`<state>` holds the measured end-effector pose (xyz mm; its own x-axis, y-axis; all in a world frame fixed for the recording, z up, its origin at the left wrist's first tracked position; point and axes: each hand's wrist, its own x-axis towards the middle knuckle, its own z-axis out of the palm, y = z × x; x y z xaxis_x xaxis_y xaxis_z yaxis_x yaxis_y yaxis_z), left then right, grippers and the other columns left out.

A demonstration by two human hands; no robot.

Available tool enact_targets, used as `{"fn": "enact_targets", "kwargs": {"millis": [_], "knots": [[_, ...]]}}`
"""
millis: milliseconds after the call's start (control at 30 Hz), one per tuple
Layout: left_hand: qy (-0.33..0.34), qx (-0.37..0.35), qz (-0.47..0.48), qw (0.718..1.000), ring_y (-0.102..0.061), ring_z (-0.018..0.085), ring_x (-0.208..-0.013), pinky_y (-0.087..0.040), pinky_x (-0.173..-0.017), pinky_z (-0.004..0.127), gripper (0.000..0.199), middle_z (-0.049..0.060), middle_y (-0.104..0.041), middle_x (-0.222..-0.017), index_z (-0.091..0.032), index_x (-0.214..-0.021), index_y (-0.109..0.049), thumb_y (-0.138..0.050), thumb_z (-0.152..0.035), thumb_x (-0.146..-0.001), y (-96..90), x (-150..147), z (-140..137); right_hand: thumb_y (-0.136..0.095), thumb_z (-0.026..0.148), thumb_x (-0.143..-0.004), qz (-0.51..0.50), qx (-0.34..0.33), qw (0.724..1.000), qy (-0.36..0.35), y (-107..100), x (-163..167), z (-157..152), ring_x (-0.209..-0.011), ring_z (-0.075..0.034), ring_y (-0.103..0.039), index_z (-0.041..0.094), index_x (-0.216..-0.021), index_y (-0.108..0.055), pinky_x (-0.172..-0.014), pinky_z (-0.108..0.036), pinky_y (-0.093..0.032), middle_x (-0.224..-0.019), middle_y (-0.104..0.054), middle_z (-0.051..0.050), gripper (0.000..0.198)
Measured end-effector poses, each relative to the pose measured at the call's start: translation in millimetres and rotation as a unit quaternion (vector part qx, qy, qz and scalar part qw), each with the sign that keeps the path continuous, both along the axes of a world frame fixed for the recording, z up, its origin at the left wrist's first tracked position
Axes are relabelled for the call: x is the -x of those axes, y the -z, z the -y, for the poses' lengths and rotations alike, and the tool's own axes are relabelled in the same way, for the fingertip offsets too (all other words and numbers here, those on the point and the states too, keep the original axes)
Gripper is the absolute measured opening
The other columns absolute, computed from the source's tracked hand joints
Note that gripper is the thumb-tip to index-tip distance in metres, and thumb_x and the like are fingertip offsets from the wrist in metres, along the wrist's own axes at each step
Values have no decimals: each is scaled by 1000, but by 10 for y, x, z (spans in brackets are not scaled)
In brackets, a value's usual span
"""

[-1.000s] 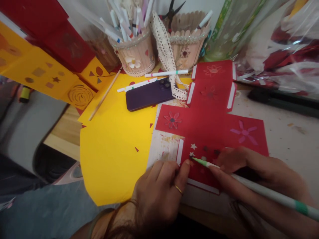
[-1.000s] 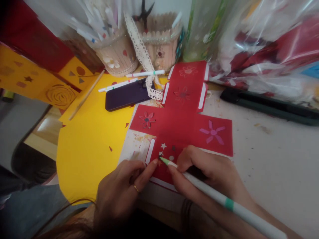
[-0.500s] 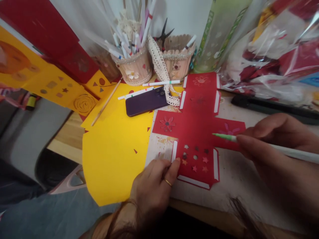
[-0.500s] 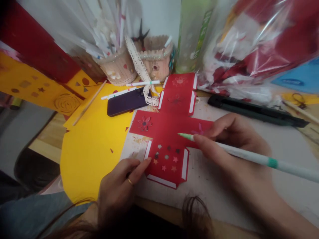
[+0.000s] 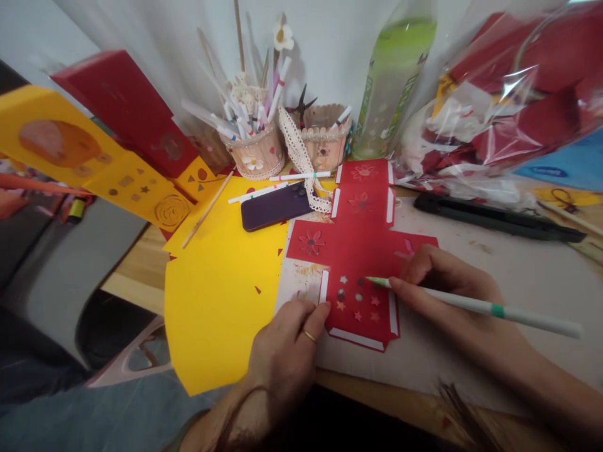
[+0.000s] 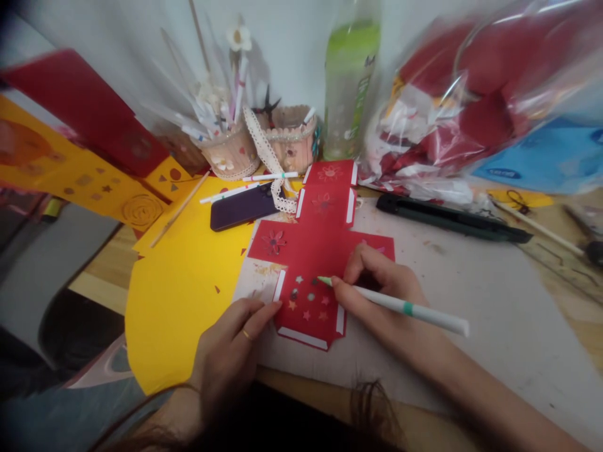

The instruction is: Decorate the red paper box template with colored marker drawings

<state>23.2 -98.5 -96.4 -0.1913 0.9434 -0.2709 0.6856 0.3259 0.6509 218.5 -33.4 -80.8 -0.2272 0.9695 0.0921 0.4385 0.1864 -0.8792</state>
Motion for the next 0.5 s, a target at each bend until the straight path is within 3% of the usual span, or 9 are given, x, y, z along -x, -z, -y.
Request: {"fn": "enact_targets", "kwargs": {"millis": [100,233,367,500], "knots": [[86,-86,25,992,-61,18,-77,-48,-69,28,19,0,-66,-84,-26,-88,-64,-45,-28,-87,53,97,10,-59,30,-79,-8,-23,1000,13,8,19,-15,-49,-10,-41,22,-62,-44,-43,-22,-32,-56,-48,6,24],[203,-212,81,953,-61,17,-84,-48,-74,26,30,2,-65,-93,-25,-101,-61,-41,-12,-83,10,257,-18,-62,35,-76,-30,-43,996,71,-5,31,-30,-49,-12,-47,23,-62,-48,-42,-21,-36,-56,-53,4,23],[179,-225,124,950,-60,12,-79,-47,-73,22,28,1,-63,-85,-20,-91,-59,-35,-7,-86,-145,346,-84,-53,41,-82,16,-101,992,70,-37,-28,-40,-45,-15,-50,26,-62,-56,-39,-25,-37,-52,-56,1,26],[121,-185,134,966,-58,16,-90,-44,-83,27,25,5,-64,-97,-18,-95,-61,-37,-14,-88,-245,389,-165,-57,45,-83,58,-175,982,-47,-1,-91,-29,-60,-18,-62,26,-82,-61,-50,-28,-48,-71,-66,-2,19]]}}
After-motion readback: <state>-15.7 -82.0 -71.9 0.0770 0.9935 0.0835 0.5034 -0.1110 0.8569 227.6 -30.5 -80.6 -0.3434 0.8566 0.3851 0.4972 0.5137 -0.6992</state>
